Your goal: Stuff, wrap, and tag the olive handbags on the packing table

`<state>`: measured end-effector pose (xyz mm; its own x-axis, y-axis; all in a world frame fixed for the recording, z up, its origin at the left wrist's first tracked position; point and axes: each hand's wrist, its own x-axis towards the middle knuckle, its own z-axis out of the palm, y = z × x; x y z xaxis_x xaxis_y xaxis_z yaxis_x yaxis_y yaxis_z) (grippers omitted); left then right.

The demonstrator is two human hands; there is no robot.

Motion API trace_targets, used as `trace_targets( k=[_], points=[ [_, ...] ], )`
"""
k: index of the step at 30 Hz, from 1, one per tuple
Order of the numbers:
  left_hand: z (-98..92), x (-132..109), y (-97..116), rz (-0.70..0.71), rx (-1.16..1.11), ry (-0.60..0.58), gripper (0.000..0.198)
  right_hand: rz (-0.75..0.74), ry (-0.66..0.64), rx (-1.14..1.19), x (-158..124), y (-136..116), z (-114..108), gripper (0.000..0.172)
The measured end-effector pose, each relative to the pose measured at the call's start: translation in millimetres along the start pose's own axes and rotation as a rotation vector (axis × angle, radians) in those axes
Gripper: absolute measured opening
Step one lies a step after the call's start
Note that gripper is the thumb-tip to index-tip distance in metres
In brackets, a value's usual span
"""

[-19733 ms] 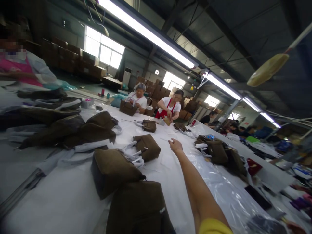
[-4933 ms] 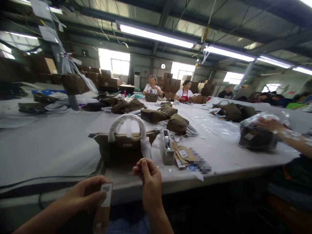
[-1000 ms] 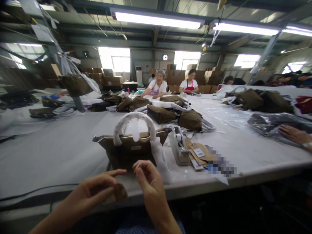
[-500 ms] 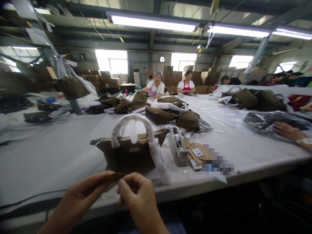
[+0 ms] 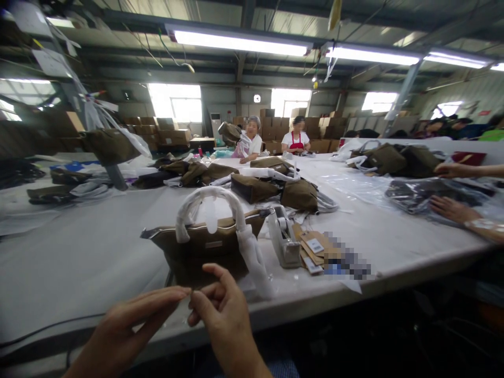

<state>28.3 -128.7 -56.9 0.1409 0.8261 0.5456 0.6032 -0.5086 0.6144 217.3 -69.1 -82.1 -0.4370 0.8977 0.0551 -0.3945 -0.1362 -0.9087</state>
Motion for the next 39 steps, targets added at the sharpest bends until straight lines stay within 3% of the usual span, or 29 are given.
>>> trace_targets(
  k=[4,7,12,15,18,20,22,25,27,32,36,39],
  points=[
    [-1.5,2.6,2.7,-0.200,-0.210,-0.077,0.026,-0.001,-0.018,-0.081,-0.4,-3.2,-1.5,0.036],
    [1.1,9.4,2.4,-0.329,-0.319,-0.037,0.026,0.006,-0.073,-0.152,-1.7,-7.0,-2.3,0.033],
    [4.2,24.1,7.4,-0.202,-0.238,-0.066,0.010,0.034,-0.158,-0.220,-2.9,-9.1,-1.6,0.030],
    [0.0,27.3,9.1,-0.201,-0.218,-0.047,0.014,0.112,-0.190,-0.114,-3.7,-3.0,-3.4,0.044],
    [-10.2,26.6,4.5,-0.267,-0.221,0.115,0.017,0.224,-0.242,-0.123,-6.5,5.2,-13.2,0.059],
    [-17.4,25.9,-0.7,-0.314,-0.241,0.254,0.017,0.194,-0.189,-0.276,-7.7,7.1,-23.3,0.050],
    [-21.0,26.7,-4.4,-0.325,-0.250,0.324,0.015,0.053,-0.042,-0.441,-6.7,3.8,-31.1,0.038],
    [-16.6,33.0,-2.3,-0.258,-0.220,0.223,0.014,-0.221,0.176,-0.522,-1.1,-7.4,-28.9,0.030],
    [-9.8,40.5,3.8,-0.186,-0.198,0.129,0.014,-0.303,0.185,-0.444,3.7,-13.7,-18.7,0.031],
    [0.4,55.3,16.8,-0.064,-0.193,0.080,0.013,-0.092,-0.009,-0.240,14.8,-12.1,1.6,0.044],
    [-7.0,59.0,3.5,-0.015,-0.178,0.032,0.015,-0.056,0.004,-0.198,30.7,-8.3,-3.0,0.042],
    [-20.1,66.5,-24.7,-0.143,-0.124,0.204,0.019,-0.094,0.064,-0.282,51.2,-16.0,-8.3,0.040]
  ],
)
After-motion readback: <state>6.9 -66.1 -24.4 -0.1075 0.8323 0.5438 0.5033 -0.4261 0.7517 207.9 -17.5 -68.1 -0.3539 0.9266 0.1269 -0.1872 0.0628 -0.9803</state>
